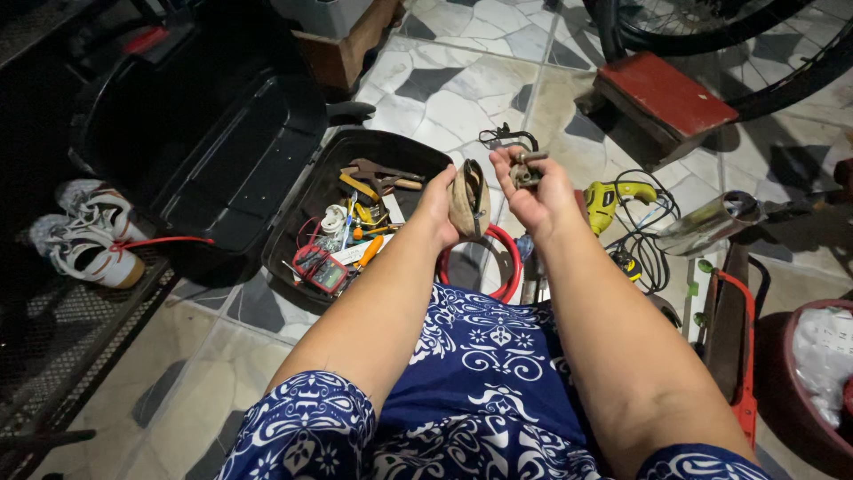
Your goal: The person sits on the floor and empties a black toolbox, then sorts and arranges various tools and parts on the floor beside it. They handle pliers, screwdrivers, a multimeter, and small hardware items, placing them in groups on the tiled floor.
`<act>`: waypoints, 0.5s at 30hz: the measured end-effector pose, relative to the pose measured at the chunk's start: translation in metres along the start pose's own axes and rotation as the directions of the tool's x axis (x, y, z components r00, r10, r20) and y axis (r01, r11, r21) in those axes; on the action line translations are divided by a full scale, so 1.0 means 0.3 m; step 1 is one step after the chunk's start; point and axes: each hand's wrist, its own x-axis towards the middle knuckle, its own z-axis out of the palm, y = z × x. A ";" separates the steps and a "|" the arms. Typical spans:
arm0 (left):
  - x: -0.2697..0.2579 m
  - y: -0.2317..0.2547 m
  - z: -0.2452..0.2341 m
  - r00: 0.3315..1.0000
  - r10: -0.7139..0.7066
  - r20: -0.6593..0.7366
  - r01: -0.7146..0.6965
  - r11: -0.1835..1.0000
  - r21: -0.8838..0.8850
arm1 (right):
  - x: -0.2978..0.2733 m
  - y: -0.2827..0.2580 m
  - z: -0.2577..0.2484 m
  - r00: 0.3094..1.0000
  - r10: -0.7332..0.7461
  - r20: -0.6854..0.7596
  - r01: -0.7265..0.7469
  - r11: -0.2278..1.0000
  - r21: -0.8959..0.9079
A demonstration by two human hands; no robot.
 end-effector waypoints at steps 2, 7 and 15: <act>-0.004 0.000 0.003 1.000 -0.009 -0.022 0.009 1.000 0.012 | -0.017 -0.002 0.015 0.999 -0.028 0.029 0.028 1.000 0.003; -0.006 0.004 0.009 0.998 -0.025 -0.052 0.025 1.000 0.005 | -0.064 -0.007 0.074 0.995 -0.054 0.088 0.054 0.999 0.004; 0.002 0.004 -0.008 1.000 -0.020 -0.020 0.020 1.000 -0.008 | -0.099 -0.012 0.096 0.996 -0.038 0.077 0.034 0.998 0.051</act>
